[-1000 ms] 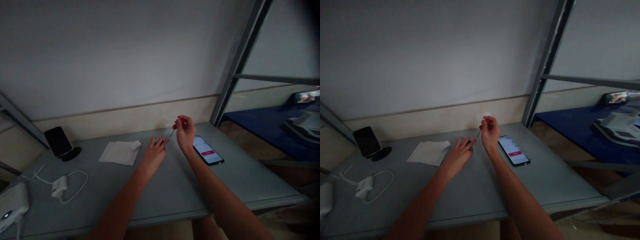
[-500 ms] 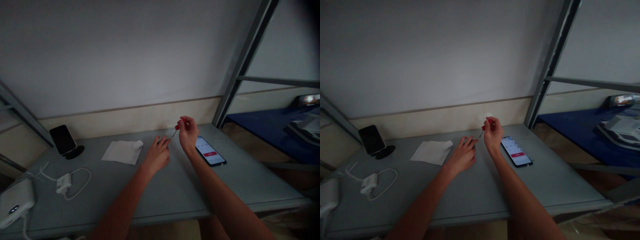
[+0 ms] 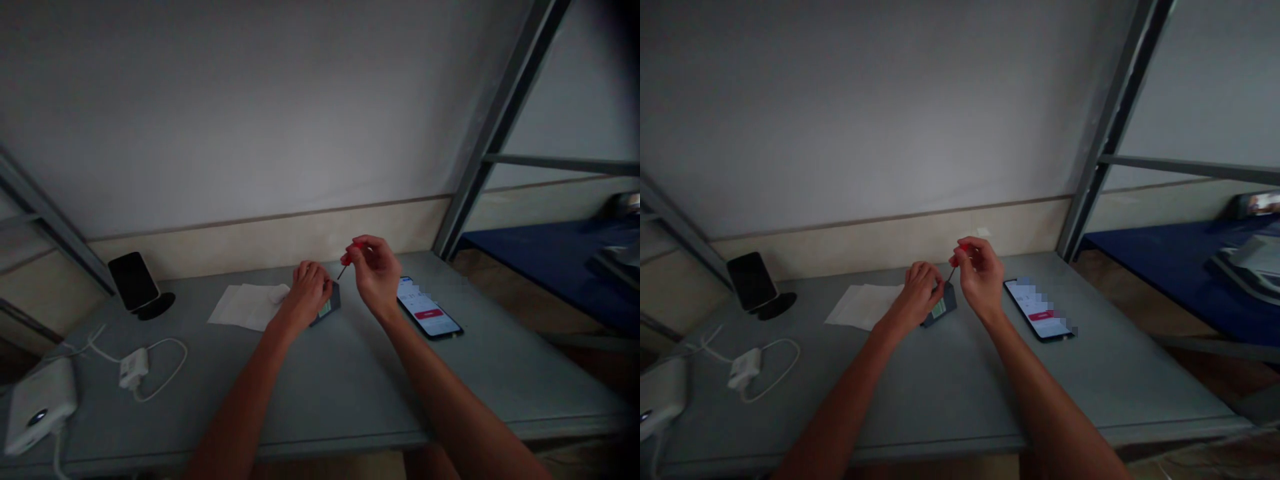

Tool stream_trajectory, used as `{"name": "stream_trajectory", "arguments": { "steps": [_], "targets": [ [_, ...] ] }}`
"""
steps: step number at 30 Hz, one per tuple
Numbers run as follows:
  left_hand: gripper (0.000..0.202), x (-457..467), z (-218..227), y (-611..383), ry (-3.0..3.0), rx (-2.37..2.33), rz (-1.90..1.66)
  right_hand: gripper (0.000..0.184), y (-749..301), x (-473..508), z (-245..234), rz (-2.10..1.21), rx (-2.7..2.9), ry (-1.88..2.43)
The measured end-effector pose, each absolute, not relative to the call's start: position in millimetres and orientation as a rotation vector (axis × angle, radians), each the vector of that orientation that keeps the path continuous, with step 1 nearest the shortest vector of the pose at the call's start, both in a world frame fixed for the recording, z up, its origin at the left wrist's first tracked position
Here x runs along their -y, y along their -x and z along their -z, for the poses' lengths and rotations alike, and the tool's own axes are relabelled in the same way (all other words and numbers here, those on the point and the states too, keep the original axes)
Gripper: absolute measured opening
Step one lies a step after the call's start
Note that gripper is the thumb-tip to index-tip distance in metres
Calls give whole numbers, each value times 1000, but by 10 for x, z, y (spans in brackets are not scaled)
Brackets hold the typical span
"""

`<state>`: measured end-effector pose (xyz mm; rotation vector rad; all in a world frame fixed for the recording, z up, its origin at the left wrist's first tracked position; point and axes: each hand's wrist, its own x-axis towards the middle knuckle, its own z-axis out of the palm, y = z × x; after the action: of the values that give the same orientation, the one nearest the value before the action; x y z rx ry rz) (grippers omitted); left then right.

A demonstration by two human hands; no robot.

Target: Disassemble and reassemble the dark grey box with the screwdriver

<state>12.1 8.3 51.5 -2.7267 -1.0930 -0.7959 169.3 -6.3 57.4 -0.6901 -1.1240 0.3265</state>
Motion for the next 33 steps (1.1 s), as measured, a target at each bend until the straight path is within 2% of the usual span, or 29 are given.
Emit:
{"name": "stream_trajectory", "arguments": {
  "steps": [13, 21, 33],
  "targets": [
    [13, -12, -529, -183, 2700, 1070, 723, 16, -1640, 81, -545, -392, 1192, 722],
    [16, -43, -514, -174, 2683, 1066, 730, 13, -1639, 117, -566, -310, 1282, 785],
    [14, -95, -552, -207, 2758, 1155, 940, 17, -1675, 73, -540, -317, 1362, 804]
  ]
}}
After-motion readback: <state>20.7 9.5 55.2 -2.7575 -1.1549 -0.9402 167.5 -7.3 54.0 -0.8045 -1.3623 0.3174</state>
